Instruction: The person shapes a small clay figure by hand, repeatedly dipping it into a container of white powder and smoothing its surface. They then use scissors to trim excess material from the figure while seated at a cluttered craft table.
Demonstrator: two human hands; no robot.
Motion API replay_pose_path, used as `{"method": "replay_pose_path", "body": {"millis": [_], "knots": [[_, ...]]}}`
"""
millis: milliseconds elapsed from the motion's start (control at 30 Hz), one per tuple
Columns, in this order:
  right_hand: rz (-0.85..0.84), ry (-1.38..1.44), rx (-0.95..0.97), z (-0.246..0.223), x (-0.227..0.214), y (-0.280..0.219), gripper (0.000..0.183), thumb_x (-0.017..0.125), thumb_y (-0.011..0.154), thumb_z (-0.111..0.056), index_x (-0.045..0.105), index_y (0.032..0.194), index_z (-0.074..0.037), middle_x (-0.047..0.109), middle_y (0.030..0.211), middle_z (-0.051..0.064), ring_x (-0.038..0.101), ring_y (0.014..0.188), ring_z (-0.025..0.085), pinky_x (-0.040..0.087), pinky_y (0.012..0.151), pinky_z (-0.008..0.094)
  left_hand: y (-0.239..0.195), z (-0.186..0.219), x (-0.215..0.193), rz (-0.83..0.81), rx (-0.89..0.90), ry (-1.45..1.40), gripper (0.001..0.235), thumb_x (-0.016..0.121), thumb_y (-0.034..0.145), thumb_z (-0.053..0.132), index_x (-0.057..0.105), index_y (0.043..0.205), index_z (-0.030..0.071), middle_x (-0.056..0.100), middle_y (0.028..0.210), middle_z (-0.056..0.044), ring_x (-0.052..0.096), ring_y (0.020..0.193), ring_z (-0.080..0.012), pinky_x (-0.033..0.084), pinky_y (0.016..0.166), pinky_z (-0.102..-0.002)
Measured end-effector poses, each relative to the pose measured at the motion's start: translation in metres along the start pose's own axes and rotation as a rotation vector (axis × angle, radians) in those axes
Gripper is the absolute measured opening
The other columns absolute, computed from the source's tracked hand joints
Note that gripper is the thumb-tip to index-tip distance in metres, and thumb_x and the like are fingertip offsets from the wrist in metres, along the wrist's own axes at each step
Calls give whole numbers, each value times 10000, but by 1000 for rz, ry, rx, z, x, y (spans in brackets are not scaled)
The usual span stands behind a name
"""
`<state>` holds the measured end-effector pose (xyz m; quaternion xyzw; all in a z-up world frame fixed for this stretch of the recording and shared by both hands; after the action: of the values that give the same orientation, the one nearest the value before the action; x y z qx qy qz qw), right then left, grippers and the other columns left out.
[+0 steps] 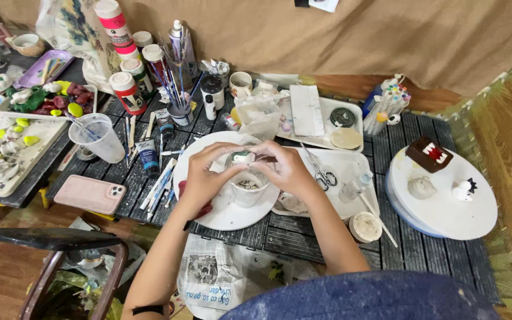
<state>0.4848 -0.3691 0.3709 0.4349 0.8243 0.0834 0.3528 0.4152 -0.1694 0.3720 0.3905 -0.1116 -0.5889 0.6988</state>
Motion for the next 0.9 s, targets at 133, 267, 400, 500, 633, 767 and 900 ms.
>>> {"method": "replay_pose_path", "body": {"millis": [133,267,400,500,633,767,900], "knots": [[-77,169,37,6,-2,-3,345,722,930,-41,627,1261,-21,718,1154,85,693,1020,144,571,920,289,-6,2,4,92,108,217,370,904,765,188,775,1101,100,777,1076,-72,730,997,-231,539,922,-343],[-53,273,-26,13,-3,-8,280,747,923,19,631,1175,-19,686,1277,97,677,1131,160,574,974,306,-5,15,1,4,336,373,427,866,799,195,727,1187,85,726,1155,-90,671,1091,-278,466,987,-397],[1,407,8,17,-4,-14,382,750,884,49,591,1221,-36,670,1289,88,671,1146,160,573,962,313,-5,31,-4,-18,176,250,492,859,780,216,690,1217,68,705,1225,-131,651,1159,-315,453,1008,-405],[0,435,51,19,0,-18,392,745,888,59,596,1240,-29,674,1287,89,675,1127,155,581,944,314,-8,36,-1,-25,32,93,435,833,826,148,690,1229,69,704,1234,-114,684,1154,-284,518,987,-372],[21,496,99,19,2,-17,413,725,905,53,596,1292,-11,678,1303,89,673,1154,156,576,962,311,-11,36,6,66,-2,114,378,860,793,87,709,1138,62,714,1176,-102,695,1124,-283,540,952,-381],[-28,327,19,11,-5,-19,413,688,937,25,631,1344,-7,690,1299,103,677,1144,156,555,1030,300,-18,33,15,132,-28,115,331,851,800,80,693,1090,59,704,1186,-101,698,1129,-277,548,956,-369],[21,59,-94,5,-7,-17,383,776,872,-14,684,1243,-25,734,1198,113,723,1080,186,574,948,301,-20,32,19,137,-15,196,364,848,800,81,694,1128,43,720,1184,-108,692,1132,-293,530,967,-384]]}}
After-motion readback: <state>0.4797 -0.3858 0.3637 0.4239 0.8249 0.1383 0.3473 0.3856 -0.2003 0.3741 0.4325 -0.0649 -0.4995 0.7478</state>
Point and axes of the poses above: each hand's wrist, its own y-axis towards the middle knuckle, its own x-axis out of the palm, z = x × y, the point moved 2 cm from there along y, towards the middle knuckle
